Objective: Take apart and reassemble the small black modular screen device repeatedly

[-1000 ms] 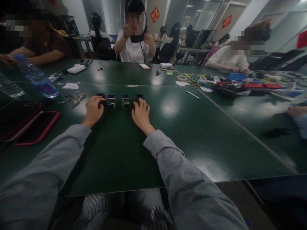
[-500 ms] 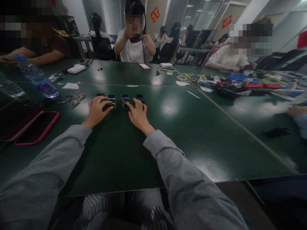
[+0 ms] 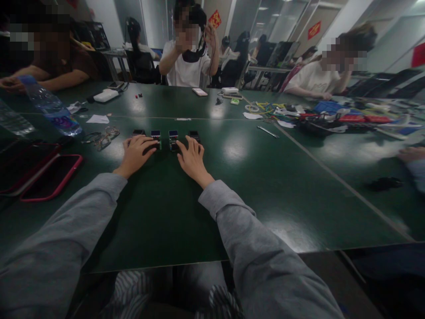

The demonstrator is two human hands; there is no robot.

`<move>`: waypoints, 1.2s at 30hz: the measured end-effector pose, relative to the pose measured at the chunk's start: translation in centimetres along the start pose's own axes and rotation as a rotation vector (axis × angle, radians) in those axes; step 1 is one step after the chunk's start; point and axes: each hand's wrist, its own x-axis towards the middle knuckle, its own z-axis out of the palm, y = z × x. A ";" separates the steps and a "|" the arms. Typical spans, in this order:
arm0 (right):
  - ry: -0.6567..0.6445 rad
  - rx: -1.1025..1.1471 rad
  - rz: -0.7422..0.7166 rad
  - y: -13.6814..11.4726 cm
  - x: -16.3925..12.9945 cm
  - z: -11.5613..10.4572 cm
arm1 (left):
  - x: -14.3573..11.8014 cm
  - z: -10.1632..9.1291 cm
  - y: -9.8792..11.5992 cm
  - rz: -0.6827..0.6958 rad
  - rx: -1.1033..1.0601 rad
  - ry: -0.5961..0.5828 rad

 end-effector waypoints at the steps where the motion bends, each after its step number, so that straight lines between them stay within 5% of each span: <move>1: 0.025 0.016 0.024 0.0 0.0 0.0 | 0.0 -0.1 0.1 0.000 -0.004 0.002; 7: 0.157 0.113 0.221 0.7 0.3 0.4 | 0.2 -0.2 0.3 -0.050 -0.017 0.043; 14: 0.067 0.106 0.140 1.2 0.5 1.2 | 0.1 -0.3 0.6 -0.095 -0.046 0.091; 18: 0.078 0.077 0.178 1.1 0.4 1.1 | 0.3 -0.5 0.0 -0.262 -0.087 0.254; 22: 0.111 0.079 0.193 0.8 0.3 0.6 | 0.3 -0.6 -3.2 -0.442 -0.107 0.392; 28: 0.137 0.089 0.203 0.5 0.3 0.0 | -0.3 -0.1 -6.8 -0.465 -0.037 0.204; 32: 0.070 0.068 0.170 0.6 0.3 0.5 | -0.4 -0.1 -5.6 -0.444 0.186 -0.120; 36: -0.002 0.008 0.128 0.7 0.1 1.0 | -0.5 -0.4 -4.5 -0.463 0.291 -0.221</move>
